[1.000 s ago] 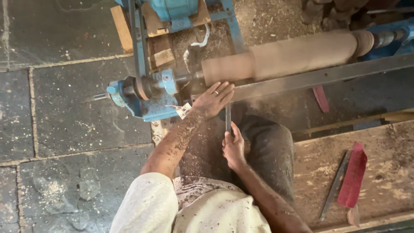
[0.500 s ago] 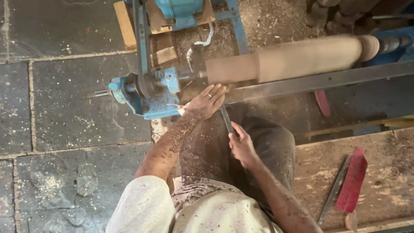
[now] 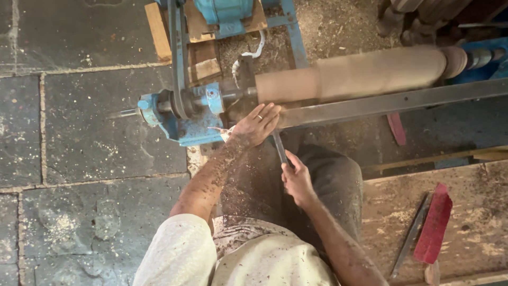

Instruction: The person uses a chisel to shape a cylindrical piece of wood mounted on a lathe. They carve decorative grooves and contours into the spinning wood, creating a turned wooden object.

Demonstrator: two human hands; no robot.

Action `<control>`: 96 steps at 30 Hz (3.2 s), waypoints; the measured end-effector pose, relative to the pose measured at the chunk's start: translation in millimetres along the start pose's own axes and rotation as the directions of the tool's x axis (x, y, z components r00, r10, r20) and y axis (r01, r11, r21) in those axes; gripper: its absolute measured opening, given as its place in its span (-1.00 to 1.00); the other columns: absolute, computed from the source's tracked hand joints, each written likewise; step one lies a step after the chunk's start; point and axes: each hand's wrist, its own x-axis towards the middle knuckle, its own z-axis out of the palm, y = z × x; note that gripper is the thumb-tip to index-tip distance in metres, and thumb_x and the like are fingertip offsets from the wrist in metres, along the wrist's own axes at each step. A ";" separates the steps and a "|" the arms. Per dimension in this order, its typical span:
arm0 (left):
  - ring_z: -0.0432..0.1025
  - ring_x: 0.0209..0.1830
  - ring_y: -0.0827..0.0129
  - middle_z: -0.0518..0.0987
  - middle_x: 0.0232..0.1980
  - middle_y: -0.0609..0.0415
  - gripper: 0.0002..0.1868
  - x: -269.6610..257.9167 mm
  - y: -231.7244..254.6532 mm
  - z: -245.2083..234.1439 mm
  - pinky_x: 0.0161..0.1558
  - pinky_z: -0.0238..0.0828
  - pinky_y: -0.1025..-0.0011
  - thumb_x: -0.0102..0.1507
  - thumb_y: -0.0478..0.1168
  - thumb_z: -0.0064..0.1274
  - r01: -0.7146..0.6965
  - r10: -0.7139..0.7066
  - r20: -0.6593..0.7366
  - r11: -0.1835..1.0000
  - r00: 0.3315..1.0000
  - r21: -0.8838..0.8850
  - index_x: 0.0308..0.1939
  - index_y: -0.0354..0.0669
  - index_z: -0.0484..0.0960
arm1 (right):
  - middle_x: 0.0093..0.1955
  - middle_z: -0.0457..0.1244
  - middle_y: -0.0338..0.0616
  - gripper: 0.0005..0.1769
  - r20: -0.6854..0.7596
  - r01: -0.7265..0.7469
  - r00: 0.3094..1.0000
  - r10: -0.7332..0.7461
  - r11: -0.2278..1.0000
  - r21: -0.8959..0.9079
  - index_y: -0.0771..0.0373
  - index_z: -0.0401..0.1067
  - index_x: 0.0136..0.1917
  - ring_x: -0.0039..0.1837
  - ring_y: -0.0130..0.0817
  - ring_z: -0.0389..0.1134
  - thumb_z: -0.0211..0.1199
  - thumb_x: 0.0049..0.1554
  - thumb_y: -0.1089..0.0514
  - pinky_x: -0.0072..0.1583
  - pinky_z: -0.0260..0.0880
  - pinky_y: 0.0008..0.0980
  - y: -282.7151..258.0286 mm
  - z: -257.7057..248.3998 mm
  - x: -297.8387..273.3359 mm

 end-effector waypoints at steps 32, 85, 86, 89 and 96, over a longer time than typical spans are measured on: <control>0.31 0.47 -0.01 0.46 0.42 -0.21 -0.51 -1.3 1.0 -2.3 0.49 0.15 0.10 0.37 -0.07 -0.16 0.023 -0.024 -0.027 1.000 0.999 -0.008 0.25 -0.34 0.52 | -0.47 0.11 -0.32 -0.43 0.132 -0.054 0.989 0.067 0.993 -0.103 0.02 0.21 0.53 -0.54 -0.59 0.00 0.09 0.26 0.13 -0.50 -0.02 -0.50 -34.2 -21.6 -2.7; 0.26 0.50 0.00 0.39 0.48 -0.21 -0.39 23.0 0.1 4.5 0.50 0.05 0.02 0.35 -0.05 -0.25 -0.164 0.155 0.170 0.986 0.973 0.036 0.40 -0.34 0.39 | -0.46 0.15 -0.29 -0.42 0.002 -0.015 1.000 0.015 0.995 0.100 -0.01 0.19 0.54 -0.53 -0.57 0.05 0.11 0.27 0.12 -0.51 0.03 -0.51 -3.2 -5.2 -5.6; 0.27 0.49 -0.02 0.42 0.46 -0.22 -0.40 21.6 0.1 3.2 0.49 0.06 0.02 0.36 -0.04 -0.25 -0.163 0.153 0.149 0.985 0.977 0.052 0.39 -0.35 0.40 | -0.46 0.15 -0.29 -0.42 0.029 0.003 1.000 -0.006 0.997 0.078 0.00 0.19 0.54 -0.54 -0.57 0.05 0.12 0.27 0.12 -0.51 0.02 -0.51 -5.0 -10.5 -3.2; 0.29 0.48 -0.01 0.47 0.42 -0.22 -0.42 21.3 3.9 4.1 0.49 0.06 0.03 0.37 -0.04 -0.25 -0.128 0.120 0.107 0.989 0.987 0.072 0.36 -0.36 0.43 | -0.46 0.15 -0.29 -0.40 0.077 -0.018 0.997 0.018 1.000 -0.002 0.00 0.20 0.55 -0.53 -0.57 0.05 0.13 0.25 0.12 -0.50 0.03 -0.51 -11.7 -30.8 3.9; 0.29 0.47 -0.05 0.47 0.40 -0.23 -0.42 20.2 2.6 2.4 0.49 0.04 0.02 0.35 -0.03 -0.22 -0.094 0.092 0.102 0.995 0.991 0.015 0.32 -0.36 0.48 | -0.44 0.14 -0.33 -0.45 0.152 0.087 0.986 -0.063 0.984 -0.156 0.07 0.28 0.52 -0.48 -0.63 0.05 0.14 0.27 0.10 -0.44 0.05 -0.55 -30.6 -67.0 15.2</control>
